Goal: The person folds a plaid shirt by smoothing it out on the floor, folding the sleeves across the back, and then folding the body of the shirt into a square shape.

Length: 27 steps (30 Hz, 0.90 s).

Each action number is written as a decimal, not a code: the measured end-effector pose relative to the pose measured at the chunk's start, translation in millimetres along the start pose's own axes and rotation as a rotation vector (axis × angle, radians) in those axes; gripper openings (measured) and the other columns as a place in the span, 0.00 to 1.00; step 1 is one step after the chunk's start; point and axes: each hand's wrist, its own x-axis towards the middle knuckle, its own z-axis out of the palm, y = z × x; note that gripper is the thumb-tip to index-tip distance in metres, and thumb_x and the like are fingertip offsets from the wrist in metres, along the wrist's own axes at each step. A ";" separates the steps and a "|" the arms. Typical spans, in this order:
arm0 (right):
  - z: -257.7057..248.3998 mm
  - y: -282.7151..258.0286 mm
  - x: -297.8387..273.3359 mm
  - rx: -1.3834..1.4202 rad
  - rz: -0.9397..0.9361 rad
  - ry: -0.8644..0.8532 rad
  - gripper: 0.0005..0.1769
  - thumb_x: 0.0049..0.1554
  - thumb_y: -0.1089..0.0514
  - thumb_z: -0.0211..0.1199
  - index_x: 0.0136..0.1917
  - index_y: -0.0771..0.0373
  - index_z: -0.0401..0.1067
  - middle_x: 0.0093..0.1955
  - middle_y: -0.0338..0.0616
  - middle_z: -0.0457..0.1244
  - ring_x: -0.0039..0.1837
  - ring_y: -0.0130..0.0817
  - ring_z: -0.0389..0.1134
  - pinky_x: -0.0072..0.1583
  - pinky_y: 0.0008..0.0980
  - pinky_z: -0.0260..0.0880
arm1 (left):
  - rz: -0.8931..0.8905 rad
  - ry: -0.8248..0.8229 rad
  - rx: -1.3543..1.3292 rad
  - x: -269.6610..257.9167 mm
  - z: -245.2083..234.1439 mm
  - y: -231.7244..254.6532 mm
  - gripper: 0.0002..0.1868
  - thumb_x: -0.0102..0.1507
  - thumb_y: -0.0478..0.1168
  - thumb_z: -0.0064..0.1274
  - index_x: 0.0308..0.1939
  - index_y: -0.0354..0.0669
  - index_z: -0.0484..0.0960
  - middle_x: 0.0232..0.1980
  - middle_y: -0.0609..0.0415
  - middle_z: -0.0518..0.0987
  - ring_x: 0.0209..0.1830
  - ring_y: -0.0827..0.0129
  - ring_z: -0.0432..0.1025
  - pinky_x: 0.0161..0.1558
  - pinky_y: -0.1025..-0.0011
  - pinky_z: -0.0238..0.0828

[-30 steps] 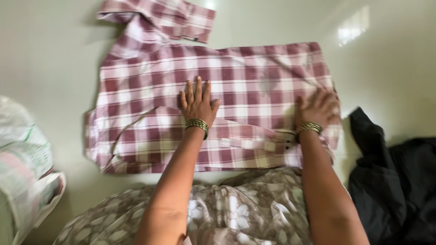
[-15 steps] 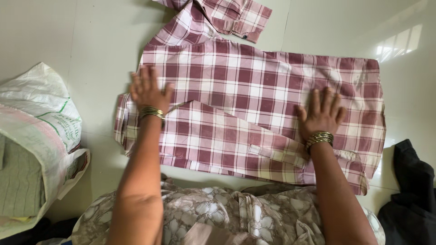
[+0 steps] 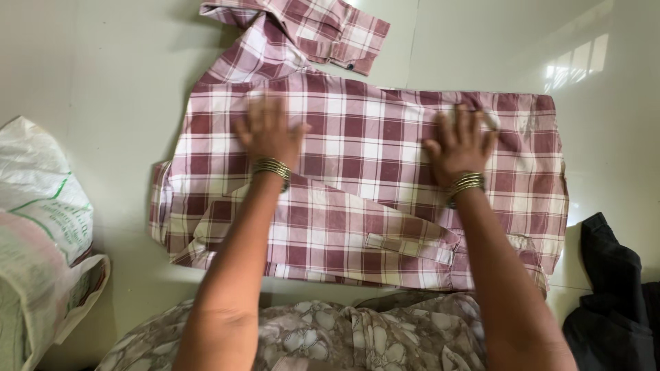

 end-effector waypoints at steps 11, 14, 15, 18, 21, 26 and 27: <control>-19.7 141.8 64.7 0.203 0.074 0.480 0.22 0.65 0.57 0.57 0.72 0.54 0.71 0.76 0.46 0.61 0.72 0.53 0.60 0.70 0.50 0.63 | -0.211 0.417 -0.437 97.5 -44.0 -49.4 0.55 0.57 0.63 0.67 0.75 0.40 0.53 0.72 0.41 0.64 0.74 0.50 0.57 0.70 0.33 0.36; -31.8 129.9 73.6 0.200 -0.081 0.444 0.23 0.62 0.58 0.60 0.71 0.53 0.72 0.72 0.50 0.61 0.66 0.55 0.62 0.62 0.50 0.65 | -0.241 0.286 -0.524 113.3 -50.1 -37.5 0.50 0.53 0.57 0.70 0.70 0.41 0.60 0.61 0.46 0.76 0.64 0.54 0.68 0.67 0.42 0.45; -36.9 121.7 74.0 0.201 -0.103 0.396 0.22 0.63 0.57 0.61 0.70 0.51 0.72 0.71 0.51 0.61 0.64 0.55 0.63 0.59 0.50 0.66 | -0.196 0.323 -0.517 115.6 -48.8 -40.3 0.42 0.53 0.54 0.71 0.64 0.41 0.69 0.56 0.47 0.79 0.57 0.55 0.72 0.60 0.49 0.57; -46.4 104.9 59.0 0.162 0.031 0.316 0.16 0.64 0.54 0.63 0.65 0.46 0.76 0.60 0.52 0.64 0.58 0.55 0.64 0.56 0.50 0.69 | -0.157 0.345 -0.729 116.2 -34.6 -56.7 0.19 0.59 0.45 0.66 0.49 0.40 0.84 0.43 0.52 0.84 0.41 0.66 0.77 0.45 0.65 0.72; -50.0 102.6 47.5 0.109 0.040 0.414 0.08 0.56 0.58 0.69 0.51 0.52 0.81 0.53 0.51 0.65 0.56 0.50 0.66 0.55 0.46 0.71 | 0.016 0.446 -0.965 108.1 -17.8 -82.8 0.08 0.63 0.38 0.64 0.43 0.37 0.88 0.37 0.57 0.85 0.34 0.77 0.74 0.40 0.73 0.72; -34.9 110.7 7.0 0.253 0.128 0.657 0.01 0.60 0.59 0.69 0.45 0.57 0.81 0.50 0.48 0.66 0.54 0.45 0.67 0.51 0.42 0.72 | 0.113 0.464 -1.186 63.9 -1.1 -121.7 0.05 0.65 0.33 0.64 0.42 0.35 0.87 0.38 0.61 0.82 0.34 0.80 0.70 0.39 0.76 0.69; -32.3 112.6 -2.2 0.255 0.162 0.685 0.01 0.59 0.61 0.69 0.44 0.57 0.80 0.49 0.47 0.66 0.54 0.44 0.67 0.51 0.41 0.73 | 0.102 0.465 -1.239 49.5 0.7 -124.1 0.05 0.64 0.33 0.64 0.43 0.35 0.87 0.39 0.61 0.82 0.34 0.80 0.71 0.40 0.76 0.70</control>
